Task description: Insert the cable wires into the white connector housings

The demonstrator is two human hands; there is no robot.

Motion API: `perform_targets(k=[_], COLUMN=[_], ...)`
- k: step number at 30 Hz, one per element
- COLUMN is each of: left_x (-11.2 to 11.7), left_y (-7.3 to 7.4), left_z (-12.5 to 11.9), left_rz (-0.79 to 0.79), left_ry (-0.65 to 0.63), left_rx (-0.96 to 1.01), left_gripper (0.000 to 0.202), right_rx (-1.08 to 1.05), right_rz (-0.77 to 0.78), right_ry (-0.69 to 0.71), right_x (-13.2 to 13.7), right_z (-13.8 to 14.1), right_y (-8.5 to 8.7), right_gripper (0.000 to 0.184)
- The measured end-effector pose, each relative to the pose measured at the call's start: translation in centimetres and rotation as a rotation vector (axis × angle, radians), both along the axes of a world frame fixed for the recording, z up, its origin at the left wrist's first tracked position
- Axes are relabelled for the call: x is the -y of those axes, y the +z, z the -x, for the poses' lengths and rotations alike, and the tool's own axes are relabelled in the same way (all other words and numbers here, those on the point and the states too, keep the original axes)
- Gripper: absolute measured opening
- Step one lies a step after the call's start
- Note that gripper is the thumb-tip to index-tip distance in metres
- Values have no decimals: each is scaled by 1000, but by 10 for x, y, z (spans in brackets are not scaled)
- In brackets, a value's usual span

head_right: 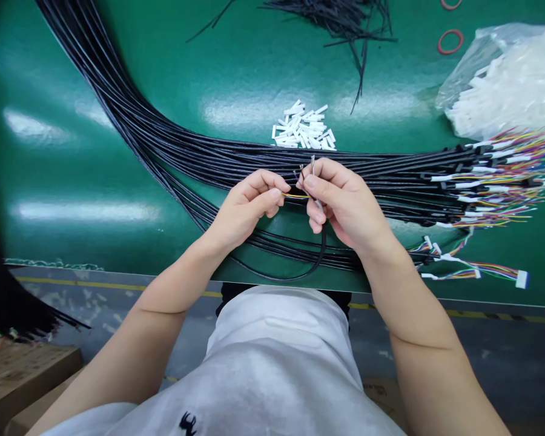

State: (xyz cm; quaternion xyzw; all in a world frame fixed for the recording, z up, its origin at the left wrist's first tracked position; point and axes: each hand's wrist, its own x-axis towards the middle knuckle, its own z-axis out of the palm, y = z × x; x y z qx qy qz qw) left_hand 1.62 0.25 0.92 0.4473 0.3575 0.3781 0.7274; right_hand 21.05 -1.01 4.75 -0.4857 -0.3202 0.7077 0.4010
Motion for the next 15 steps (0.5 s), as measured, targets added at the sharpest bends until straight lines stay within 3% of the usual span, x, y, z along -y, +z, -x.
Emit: perform_targets(k=[11, 15], left_x=[1, 1], left_y=[-1, 0], left_z=[1, -1], left_rz=[-10, -35], left_ry=[9, 19], left_rx=[-29, -61], left_gripper=[35, 40], right_rx=[-42, -21], right_rz=[14, 6], right_ry=[-18, 36], right_x=[-1, 1], right_z=[1, 1], right_y=[0, 0], right_gripper=[43, 45])
